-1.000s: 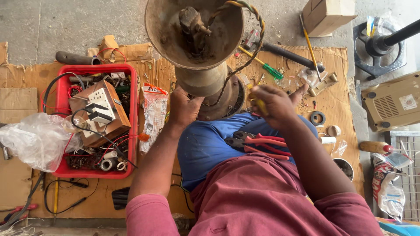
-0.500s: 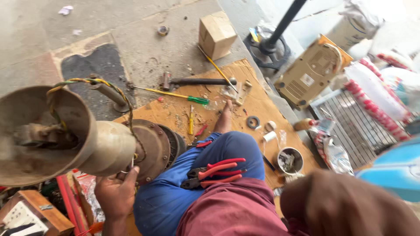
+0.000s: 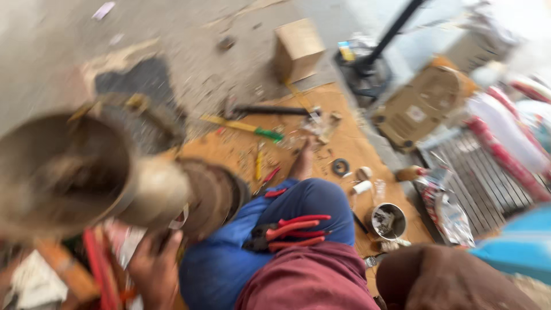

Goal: The person sits on the floor and repairs a metal electrical fixture, likely a ceiling fan base. They use a screwdriver to tighten screws on the fixture's base and manipulate wires with pliers. The person also picks up a wire from a red bin and works on connecting it to the fixture.

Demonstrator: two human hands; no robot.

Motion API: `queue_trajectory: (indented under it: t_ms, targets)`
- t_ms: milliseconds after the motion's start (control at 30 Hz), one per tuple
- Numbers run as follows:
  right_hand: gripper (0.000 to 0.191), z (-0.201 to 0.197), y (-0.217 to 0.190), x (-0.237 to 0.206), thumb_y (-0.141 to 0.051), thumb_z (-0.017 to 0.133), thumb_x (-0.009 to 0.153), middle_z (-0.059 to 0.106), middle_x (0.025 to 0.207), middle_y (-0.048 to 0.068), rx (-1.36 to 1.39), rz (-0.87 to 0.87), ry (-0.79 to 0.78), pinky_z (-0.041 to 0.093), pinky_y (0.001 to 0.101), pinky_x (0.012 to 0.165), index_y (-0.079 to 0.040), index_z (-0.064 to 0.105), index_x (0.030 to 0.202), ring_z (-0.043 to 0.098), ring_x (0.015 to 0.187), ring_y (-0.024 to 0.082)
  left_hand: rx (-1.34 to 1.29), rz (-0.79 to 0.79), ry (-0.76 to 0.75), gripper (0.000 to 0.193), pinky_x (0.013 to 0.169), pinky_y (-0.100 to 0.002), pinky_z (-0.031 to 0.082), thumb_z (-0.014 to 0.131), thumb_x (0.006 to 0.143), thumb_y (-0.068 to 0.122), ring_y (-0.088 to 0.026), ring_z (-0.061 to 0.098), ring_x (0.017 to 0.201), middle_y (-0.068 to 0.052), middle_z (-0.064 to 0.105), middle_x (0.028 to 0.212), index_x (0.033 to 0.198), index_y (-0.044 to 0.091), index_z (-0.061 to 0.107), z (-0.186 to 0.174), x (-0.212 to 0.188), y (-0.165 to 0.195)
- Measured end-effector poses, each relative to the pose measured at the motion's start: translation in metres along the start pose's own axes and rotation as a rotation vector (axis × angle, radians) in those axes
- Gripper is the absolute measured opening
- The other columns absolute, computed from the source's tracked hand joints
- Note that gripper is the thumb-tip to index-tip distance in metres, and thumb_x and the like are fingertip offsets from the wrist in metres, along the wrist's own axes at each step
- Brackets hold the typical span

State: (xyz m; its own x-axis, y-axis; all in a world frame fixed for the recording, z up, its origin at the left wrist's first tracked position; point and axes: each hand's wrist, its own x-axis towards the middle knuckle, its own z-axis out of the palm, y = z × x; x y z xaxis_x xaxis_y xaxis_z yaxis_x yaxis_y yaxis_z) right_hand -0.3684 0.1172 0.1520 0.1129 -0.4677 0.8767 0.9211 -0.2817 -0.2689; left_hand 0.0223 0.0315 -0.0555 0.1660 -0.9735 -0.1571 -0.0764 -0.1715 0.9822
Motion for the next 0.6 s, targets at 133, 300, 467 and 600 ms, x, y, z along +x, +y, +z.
queue_trajectory:
  t_ms: [133, 300, 467, 600]
  targets:
    - [0.014, -0.006, 0.03, -0.002, -0.011, 0.066, 0.103, 0.062, 0.086, 0.005, 0.089, 0.122, 0.045, 0.044, 0.0262, 0.06, 0.0, 0.066, 0.112, 0.056, 0.069, 0.011, 0.109, -0.022, 0.022, 0.014, 0.071, -0.029, 0.048, 0.076, 0.092, 0.004, -0.014, 0.06, 0.078, -0.007, 0.069, 0.088, 0.103, -0.005, 0.073, 0.003, -0.01, 0.014]
    - [0.016, -0.015, 0.06, -0.005, -0.013, 0.067, 0.101, 0.061, 0.085, 0.004, 0.214, 0.253, 0.048, 0.044, 0.0256, 0.058, 0.001, 0.067, 0.11, 0.055, 0.067, 0.01, -0.117, 0.009, -0.028, 0.029, 0.082, -0.026, 0.057, 0.073, 0.087, -0.001, -0.011, 0.069, 0.092, -0.006, 0.075, 0.103, 0.115, -0.002, 0.069, 0.006, -0.014, 0.027]
    - [0.018, -0.018, 0.071, -0.012, -0.015, 0.068, 0.099, 0.061, 0.083, 0.004, 0.168, 0.376, 0.082, 0.044, 0.0249, 0.055, 0.001, 0.068, 0.109, 0.055, 0.065, 0.009, -0.141, -0.049, -0.072, 0.031, 0.081, -0.025, 0.059, 0.074, 0.087, -0.001, -0.011, 0.071, 0.091, -0.006, 0.075, 0.104, 0.118, -0.002, 0.067, -0.002, -0.011, 0.032]
    - [0.02, -0.026, 0.107, -0.017, -0.016, 0.069, 0.098, 0.061, 0.082, 0.004, -0.174, 0.744, 0.394, 0.043, 0.0244, 0.054, 0.002, 0.069, 0.107, 0.054, 0.063, 0.009, -0.41, -0.247, -0.046, 0.035, 0.072, -0.026, 0.059, 0.071, 0.092, 0.004, -0.012, 0.072, 0.09, -0.007, 0.076, 0.104, 0.125, -0.001, 0.062, 0.002, -0.003, 0.031]
